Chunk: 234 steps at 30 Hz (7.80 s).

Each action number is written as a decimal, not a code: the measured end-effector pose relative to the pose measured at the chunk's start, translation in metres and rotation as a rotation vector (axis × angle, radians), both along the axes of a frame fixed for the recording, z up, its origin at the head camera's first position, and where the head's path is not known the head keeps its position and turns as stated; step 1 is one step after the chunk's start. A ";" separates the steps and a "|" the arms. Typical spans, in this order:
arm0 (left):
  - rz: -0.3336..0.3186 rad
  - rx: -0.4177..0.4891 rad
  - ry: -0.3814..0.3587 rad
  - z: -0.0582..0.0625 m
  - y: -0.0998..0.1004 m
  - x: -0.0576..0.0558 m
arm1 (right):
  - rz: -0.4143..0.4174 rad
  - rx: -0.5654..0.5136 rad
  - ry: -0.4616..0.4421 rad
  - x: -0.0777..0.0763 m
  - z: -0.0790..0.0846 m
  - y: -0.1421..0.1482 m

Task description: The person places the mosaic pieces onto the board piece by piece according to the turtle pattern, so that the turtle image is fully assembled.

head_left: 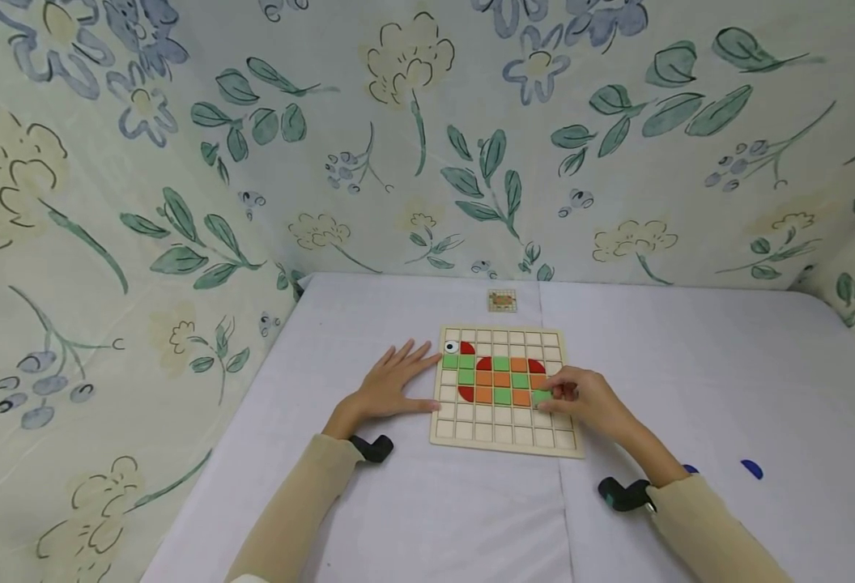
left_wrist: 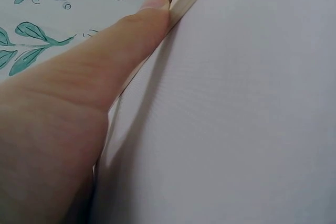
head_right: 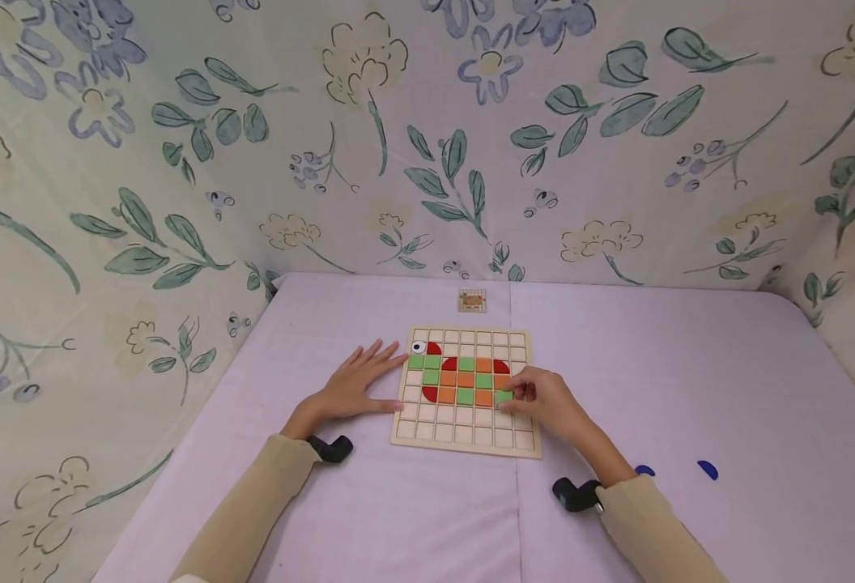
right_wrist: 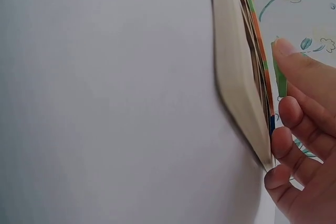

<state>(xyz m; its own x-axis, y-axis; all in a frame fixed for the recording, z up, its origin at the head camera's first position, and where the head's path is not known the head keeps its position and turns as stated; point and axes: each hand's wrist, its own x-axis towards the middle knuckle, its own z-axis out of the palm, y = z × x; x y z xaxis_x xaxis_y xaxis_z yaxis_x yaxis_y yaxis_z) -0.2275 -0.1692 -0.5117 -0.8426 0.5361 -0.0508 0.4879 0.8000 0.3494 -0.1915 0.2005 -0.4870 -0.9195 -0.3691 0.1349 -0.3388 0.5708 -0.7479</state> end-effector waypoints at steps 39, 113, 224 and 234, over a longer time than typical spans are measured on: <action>-0.028 0.040 0.018 0.000 -0.002 0.000 | -0.062 -0.029 -0.023 0.009 0.014 0.011; -0.016 0.051 0.002 -0.002 -0.002 0.000 | -0.278 0.143 -0.068 0.104 -0.013 0.151; -0.002 0.029 0.021 -0.005 -0.002 -0.003 | -0.102 -0.124 -0.231 0.024 0.003 -0.098; -0.001 0.028 0.014 -0.004 -0.001 -0.003 | -0.135 -0.126 -0.121 0.024 0.022 -0.058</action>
